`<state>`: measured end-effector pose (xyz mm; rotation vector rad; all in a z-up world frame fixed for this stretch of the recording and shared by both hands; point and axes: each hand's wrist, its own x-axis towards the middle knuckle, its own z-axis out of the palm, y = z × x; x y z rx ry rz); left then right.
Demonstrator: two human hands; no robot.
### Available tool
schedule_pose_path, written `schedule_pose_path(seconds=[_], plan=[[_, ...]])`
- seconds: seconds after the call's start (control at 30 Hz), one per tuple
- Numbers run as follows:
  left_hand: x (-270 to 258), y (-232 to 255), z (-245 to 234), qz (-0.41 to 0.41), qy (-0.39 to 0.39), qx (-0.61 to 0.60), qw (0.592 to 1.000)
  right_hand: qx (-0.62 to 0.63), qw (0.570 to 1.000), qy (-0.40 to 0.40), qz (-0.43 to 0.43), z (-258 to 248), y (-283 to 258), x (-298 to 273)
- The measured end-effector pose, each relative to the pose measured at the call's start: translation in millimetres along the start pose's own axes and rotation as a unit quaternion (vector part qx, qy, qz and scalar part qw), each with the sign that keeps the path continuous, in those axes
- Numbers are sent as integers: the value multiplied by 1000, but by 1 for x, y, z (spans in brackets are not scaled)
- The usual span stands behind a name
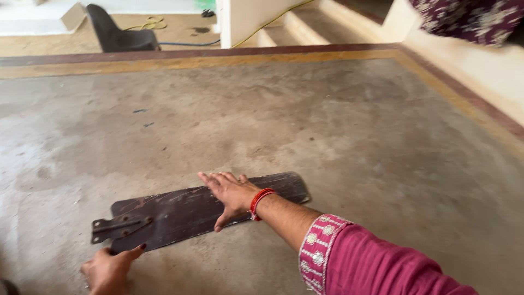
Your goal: The person uses a screwdriver to loosen and remove screws from the fan blade mounts, then detaches one fan blade from the motor housing. The blade is set aside on the floor.
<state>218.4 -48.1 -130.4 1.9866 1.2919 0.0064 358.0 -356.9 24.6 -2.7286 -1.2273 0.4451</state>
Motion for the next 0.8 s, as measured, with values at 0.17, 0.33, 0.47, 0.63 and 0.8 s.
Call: schedule_pose_path(seconds=[0.17,0.33,0.47,0.63,0.8], plan=[[29,-8,-3,-37,-105,40,993,-7,1000,-4,24,-18,-12,-31],[69,-11,-6,-2,-183,74,980,-14,999,-1,48,-26,-23,-68],[74,-1,-17,46,-194,109,974,-69,993,0,96,-26,-23,-103],[61,14,-31,52,-196,140,969,-85,981,-52,166,-17,-11,-153],[52,29,-38,63,-210,152,964,-59,978,-63,188,8,-4,-195]])
